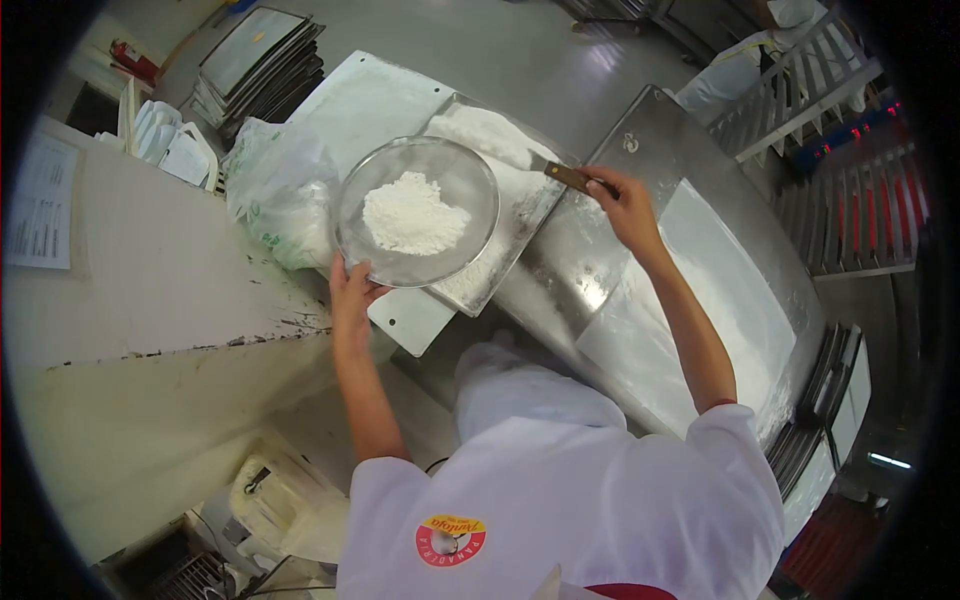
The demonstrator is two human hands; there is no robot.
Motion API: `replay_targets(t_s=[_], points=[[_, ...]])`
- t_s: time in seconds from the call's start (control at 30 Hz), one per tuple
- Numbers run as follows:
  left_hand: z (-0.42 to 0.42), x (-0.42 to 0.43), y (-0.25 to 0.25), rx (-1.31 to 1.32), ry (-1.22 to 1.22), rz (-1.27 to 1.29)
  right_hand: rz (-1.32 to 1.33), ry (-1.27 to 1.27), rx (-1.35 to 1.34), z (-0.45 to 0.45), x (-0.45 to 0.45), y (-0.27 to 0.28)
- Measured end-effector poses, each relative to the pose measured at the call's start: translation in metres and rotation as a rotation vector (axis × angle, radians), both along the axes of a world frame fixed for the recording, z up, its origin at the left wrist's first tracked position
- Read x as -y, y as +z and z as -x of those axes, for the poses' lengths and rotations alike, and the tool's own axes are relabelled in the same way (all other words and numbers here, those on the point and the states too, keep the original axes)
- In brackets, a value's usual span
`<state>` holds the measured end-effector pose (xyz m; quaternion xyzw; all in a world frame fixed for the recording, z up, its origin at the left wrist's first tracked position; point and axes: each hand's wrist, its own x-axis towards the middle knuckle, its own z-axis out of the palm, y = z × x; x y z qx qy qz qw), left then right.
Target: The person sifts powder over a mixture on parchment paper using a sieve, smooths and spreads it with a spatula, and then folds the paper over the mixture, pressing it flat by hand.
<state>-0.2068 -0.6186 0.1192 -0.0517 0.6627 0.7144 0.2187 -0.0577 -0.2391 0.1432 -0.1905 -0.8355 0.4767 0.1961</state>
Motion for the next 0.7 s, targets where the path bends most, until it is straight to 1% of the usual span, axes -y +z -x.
replay_targets(t_s=[0.07,0.1,0.17,0.2,0.27,0.3,0.37,0.43,0.5,0.57,0.6,0.63,0.7], points=[[0.001,-0.003,-0.002,0.008,-0.003,-0.005,-0.107,0.051,-0.002,0.002,0.021,0.015],[0.002,-0.004,-0.004,0.017,-0.011,-0.008,-0.197,0.064,-0.090,0.005,0.031,0.013],[0.004,-0.006,-0.008,0.016,-0.020,-0.021,-0.280,0.137,-0.078,0.006,0.048,0.019],[0.004,-0.007,-0.008,0.016,-0.031,-0.030,-0.280,0.139,-0.079,0.005,0.054,0.019],[0.002,-0.009,-0.004,0.021,-0.014,-0.025,-0.532,0.168,-0.104,0.003,0.063,0.019],[0.000,-0.010,-0.002,0.026,0.002,-0.022,-0.530,0.175,-0.106,0.001,0.065,0.021],[-0.001,-0.010,0.001,0.022,0.002,-0.049,-0.765,0.174,-0.098,-0.003,0.066,0.025],[-0.002,-0.008,0.001,0.017,-0.003,-0.078,-0.751,0.135,-0.102,-0.004,0.062,0.030],[-0.001,-0.008,0.002,0.003,-0.005,-0.031,-0.736,0.087,-0.105,-0.002,0.053,0.024],[0.000,-0.003,-0.003,-0.005,-0.012,-0.035,-0.337,-0.086,-0.250,0.009,0.038,0.005],[0.000,0.001,-0.004,-0.012,-0.017,-0.040,-0.217,-0.142,-0.273,0.012,0.035,0.005],[0.000,0.004,-0.002,-0.014,-0.026,-0.039,-0.217,-0.151,-0.275,0.015,0.027,-0.004],[-0.002,0.009,0.002,-0.005,0.008,-0.008,0.004,-0.209,-0.172,0.019,0.006,-0.046]])
